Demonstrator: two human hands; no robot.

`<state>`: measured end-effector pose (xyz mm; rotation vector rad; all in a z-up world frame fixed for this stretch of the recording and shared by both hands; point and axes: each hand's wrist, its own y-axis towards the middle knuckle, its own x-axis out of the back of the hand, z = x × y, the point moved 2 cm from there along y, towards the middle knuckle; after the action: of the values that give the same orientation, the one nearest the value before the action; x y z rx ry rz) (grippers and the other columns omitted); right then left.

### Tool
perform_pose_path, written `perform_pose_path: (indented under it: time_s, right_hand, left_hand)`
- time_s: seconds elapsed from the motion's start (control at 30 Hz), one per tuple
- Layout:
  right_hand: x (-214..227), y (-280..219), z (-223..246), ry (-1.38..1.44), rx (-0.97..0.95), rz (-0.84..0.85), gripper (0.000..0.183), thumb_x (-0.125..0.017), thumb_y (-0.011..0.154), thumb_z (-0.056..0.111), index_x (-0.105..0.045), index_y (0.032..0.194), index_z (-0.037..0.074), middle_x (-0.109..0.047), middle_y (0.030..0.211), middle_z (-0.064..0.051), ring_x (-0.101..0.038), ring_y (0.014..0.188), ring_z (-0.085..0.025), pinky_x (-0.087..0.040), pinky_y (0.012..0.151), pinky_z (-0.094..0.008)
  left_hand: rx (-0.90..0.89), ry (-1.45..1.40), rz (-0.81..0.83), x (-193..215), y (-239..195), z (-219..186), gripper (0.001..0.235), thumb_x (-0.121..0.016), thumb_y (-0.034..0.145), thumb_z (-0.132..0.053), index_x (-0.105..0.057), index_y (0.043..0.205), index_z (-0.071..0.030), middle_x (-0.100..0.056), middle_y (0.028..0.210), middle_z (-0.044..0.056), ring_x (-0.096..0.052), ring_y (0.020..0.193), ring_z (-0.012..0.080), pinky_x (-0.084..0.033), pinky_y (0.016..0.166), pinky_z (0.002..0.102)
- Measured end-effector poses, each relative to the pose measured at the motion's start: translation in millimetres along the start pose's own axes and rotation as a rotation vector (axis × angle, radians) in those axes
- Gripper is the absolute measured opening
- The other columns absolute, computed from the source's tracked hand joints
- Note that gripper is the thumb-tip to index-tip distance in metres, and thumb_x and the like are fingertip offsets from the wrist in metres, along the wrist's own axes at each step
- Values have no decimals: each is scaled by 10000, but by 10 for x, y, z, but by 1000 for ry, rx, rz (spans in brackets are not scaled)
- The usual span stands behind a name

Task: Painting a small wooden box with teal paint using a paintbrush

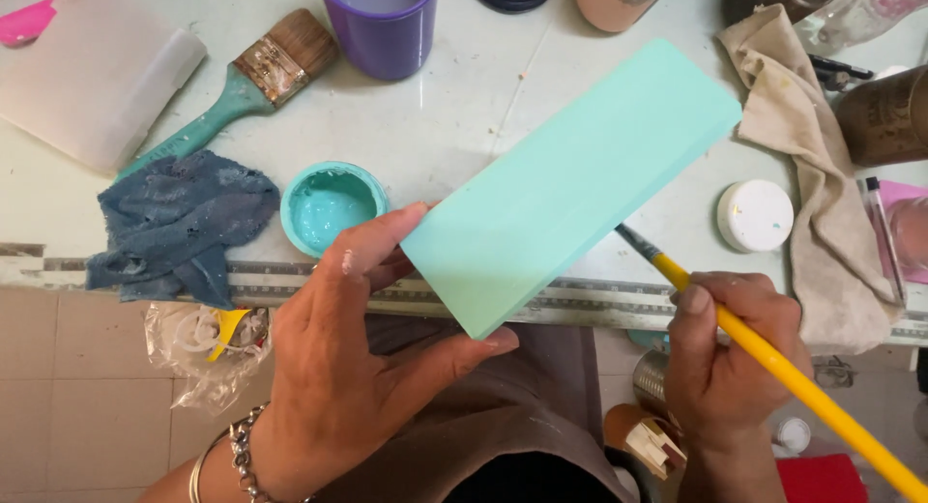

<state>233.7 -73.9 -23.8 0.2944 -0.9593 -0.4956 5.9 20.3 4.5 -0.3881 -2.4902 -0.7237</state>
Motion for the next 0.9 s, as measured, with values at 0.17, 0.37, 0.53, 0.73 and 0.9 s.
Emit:
perform_pose_path:
  time_s: [0.17,0.37,0.53,0.73,0.9]
  right_hand:
    - [-90,-66,-29,-248,128,80,125,-509,941,124,-533,941,2,-609,843,-128,-566,635,-216,-419,538,-278]
    - [-66,23,51,103,50,-4,148,-446,915,74,-459,841,-52,-558,700,-146,-548,589,-214,-379,499,-267]
    - [-256,-128,-96,-192,263,3,160,-468,951,139,-524,838,41,-541,607,-57,-414,389,-92,-309,307,-228]
    - [-251,-222,308,350,-43,189,99,-494,846,141,-501,814,47,-603,677,-66,-521,515,-128,-395,492,-207]
    - [-214,-34,78,99,-25,-13,104,-465,941,53,-441,901,-40,-577,743,-156,-536,579,-193,-430,534,-264]
  left_hand:
    - [-5,-36,-20,-5,23,-21,740,-787,679,-376,-409,1166,35,-577,1126,177,-635,921,228,-570,770,288]
    - [-19,-6,-27,5,29,-8,729,-764,690,-393,-412,1150,50,-588,1097,177,-632,841,216,-566,744,288]
    - [1,-12,-11,12,24,-3,746,-780,687,-398,-414,1181,25,-579,1121,152,-633,867,199,-552,777,282]
    - [6,-16,7,11,18,-15,744,-787,689,-408,-416,1195,-10,-582,1153,128,-638,971,198,-547,817,274]
    - [6,-11,-7,10,20,6,754,-789,679,-407,-415,1185,10,-576,1135,147,-639,905,206,-556,784,284]
